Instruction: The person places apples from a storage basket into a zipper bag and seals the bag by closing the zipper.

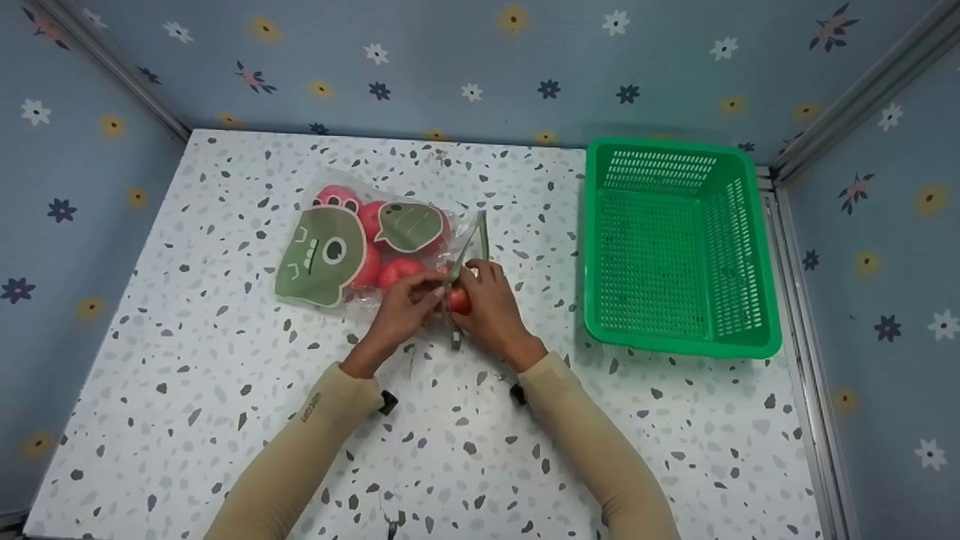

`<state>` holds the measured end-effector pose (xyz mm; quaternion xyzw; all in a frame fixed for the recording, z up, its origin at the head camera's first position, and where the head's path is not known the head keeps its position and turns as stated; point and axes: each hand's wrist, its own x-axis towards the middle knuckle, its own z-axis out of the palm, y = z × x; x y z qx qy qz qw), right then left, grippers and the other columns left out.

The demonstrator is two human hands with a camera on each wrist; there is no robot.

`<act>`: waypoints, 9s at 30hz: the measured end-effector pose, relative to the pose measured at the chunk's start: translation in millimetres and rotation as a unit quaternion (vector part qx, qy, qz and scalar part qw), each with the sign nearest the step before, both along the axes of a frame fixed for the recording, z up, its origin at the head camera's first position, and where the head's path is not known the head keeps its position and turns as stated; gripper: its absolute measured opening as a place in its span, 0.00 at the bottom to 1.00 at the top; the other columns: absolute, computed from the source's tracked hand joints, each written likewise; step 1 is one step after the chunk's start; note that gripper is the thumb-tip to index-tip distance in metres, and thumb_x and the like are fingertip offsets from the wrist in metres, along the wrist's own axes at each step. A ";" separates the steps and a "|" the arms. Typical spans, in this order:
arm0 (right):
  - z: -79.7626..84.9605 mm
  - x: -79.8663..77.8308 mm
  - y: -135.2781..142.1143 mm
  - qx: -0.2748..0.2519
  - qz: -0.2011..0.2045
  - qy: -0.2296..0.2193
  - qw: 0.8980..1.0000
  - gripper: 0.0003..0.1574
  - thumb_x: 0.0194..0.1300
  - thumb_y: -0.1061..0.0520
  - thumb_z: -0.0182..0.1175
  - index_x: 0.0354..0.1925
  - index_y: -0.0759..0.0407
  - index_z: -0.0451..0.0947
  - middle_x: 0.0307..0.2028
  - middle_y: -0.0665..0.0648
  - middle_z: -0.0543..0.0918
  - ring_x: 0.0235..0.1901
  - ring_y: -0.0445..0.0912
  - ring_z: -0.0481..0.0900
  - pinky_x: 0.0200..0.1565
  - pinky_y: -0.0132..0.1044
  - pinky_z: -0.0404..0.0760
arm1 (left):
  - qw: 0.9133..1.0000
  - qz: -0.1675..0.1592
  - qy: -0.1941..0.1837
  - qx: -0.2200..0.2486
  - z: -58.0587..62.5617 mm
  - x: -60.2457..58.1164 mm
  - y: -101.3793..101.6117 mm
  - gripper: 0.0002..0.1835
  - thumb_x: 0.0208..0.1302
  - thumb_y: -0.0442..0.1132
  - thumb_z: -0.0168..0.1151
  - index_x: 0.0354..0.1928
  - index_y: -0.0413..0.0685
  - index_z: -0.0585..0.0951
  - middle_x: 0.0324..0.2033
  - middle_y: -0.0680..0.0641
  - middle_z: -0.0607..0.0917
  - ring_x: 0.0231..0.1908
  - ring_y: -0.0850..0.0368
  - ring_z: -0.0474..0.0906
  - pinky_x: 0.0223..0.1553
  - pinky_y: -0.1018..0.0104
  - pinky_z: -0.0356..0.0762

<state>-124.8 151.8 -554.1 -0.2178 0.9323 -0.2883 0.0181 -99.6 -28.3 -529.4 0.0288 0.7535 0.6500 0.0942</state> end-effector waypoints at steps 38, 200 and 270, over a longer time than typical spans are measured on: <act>-1.6 0.1 2.7 -0.079 0.013 -0.006 0.997 0.44 0.60 0.61 0.79 0.72 0.58 0.74 0.65 0.61 0.81 0.66 0.61 0.72 0.68 0.58 0.74 | 1.000 -0.002 0.026 0.007 -1.5 -1.3 0.6 0.13 0.75 0.24 0.59 0.58 0.33 0.82 0.53 0.36 0.83 0.49 0.49 0.82 0.46 0.66 0.86; -8.3 -91.0 25.0 -0.033 -0.168 0.089 0.981 0.03 0.71 0.62 0.70 0.39 0.62 0.89 0.42 0.61 0.84 0.46 0.57 0.81 0.49 0.51 0.82 | 0.651 -0.139 0.459 -0.588 -40.0 48.0 -0.3 0.11 0.66 0.32 0.69 0.49 0.47 0.82 0.51 0.46 0.83 0.49 0.51 0.82 0.51 0.62 0.84; 33.0 -72.0 34.3 -0.026 -0.201 0.047 0.978 0.02 0.71 0.62 0.70 0.39 0.59 0.89 0.44 0.61 0.85 0.51 0.61 0.81 0.48 0.64 0.80 | 0.902 0.011 0.332 -0.274 -1.1 43.3 -47.1 0.09 0.66 0.28 0.72 0.46 0.42 0.89 0.40 0.45 0.86 0.45 0.51 0.86 0.56 0.60 0.86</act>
